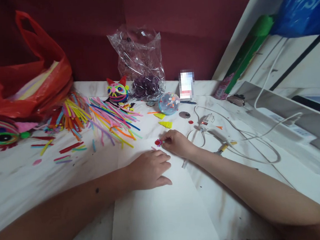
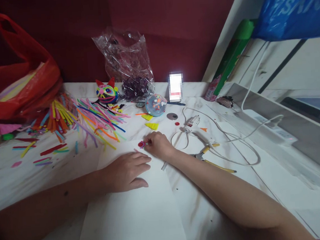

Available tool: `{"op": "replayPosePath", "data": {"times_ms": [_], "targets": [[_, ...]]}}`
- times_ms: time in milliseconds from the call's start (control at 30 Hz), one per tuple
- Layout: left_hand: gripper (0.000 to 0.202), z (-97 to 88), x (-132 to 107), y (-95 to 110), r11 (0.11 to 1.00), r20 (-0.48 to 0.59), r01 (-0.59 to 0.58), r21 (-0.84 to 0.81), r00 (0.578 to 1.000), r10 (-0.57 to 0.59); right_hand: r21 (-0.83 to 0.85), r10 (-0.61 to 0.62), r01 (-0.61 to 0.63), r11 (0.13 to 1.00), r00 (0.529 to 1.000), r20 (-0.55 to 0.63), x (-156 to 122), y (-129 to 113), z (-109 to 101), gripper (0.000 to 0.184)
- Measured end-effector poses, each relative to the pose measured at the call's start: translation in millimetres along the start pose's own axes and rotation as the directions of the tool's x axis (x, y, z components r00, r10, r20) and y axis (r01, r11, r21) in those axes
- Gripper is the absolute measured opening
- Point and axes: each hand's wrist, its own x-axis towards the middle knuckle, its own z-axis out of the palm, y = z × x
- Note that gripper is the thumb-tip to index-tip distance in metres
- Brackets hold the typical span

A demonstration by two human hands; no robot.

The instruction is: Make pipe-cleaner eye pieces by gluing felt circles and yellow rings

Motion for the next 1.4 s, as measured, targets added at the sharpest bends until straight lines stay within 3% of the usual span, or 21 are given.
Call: {"op": "replayPosePath", "data": {"times_ms": [133, 367, 467, 600, 900, 967, 1033, 1167, 1267, 1400], "targets": [[0.037, -0.2, -0.1, -0.7, 1.0, -0.006, -0.004, 0.002, 1.0, 0.004, 0.018, 0.032, -0.032, 0.999, 0.999, 0.044, 1.7, -3.7, -2.8, 0.005], [0.035, -0.3, -0.4, -0.9, 1.0, -0.013, -0.014, -0.005, 1.0, 0.014, 0.187, 0.036, -0.048, 0.981, 0.997, 0.067, -1.1, 4.0, -17.9, 0.015], [0.035, -0.7, -0.5, -0.5, 1.0, -0.013, -0.002, 0.001, 1.0, 0.003, 0.154, -0.159, 0.153, 0.976, 0.987, 0.029, -6.3, 7.1, -22.7, 0.021], [0.035, -1.6, -0.5, 0.0, 1.0, 0.007, 0.0, 0.007, 1.0, 0.0, 0.042, -0.473, 0.471, 0.881, 0.879, 0.057, -10.5, 9.6, -20.8, 0.03], [0.033, 3.1, -1.8, -1.4, 1.0, -0.024, -0.003, -0.029, 1.0, 0.002, -0.205, -0.527, 0.563, 0.801, 0.825, 0.206, -14.4, 4.7, -23.6, 0.02], [0.033, 2.5, -1.6, -1.4, 1.0, -0.024, -0.001, -0.025, 1.0, 0.0, -0.117, -0.523, 0.545, 0.83, 0.834, 0.172, -14.3, 5.3, -25.2, 0.023], [0.034, 1.2, -1.2, -1.1, 1.0, -0.016, -0.003, -0.014, 1.0, 0.003, 0.016, -0.467, 0.468, 0.883, 0.879, 0.096, -12.9, 8.7, -25.5, 0.028], [0.034, -0.8, -0.6, -0.6, 1.0, 0.002, -0.003, -0.002, 1.0, 0.003, 0.072, -0.191, 0.189, 0.979, 0.981, 0.022, -8.7, 15.1, -24.1, 0.024], [0.034, -0.8, -0.9, -0.5, 1.0, 0.005, -0.001, 0.001, 1.0, 0.001, 0.033, -0.095, 0.094, 0.995, 0.995, 0.012, -6.5, 14.2, -22.3, 0.022], [0.035, -0.2, -1.0, -0.2, 1.0, -0.012, -0.005, -0.001, 1.0, 0.005, 0.004, -0.08, 0.08, 0.997, 0.996, 0.027, -5.7, 10.7, -17.3, 0.022]]}}
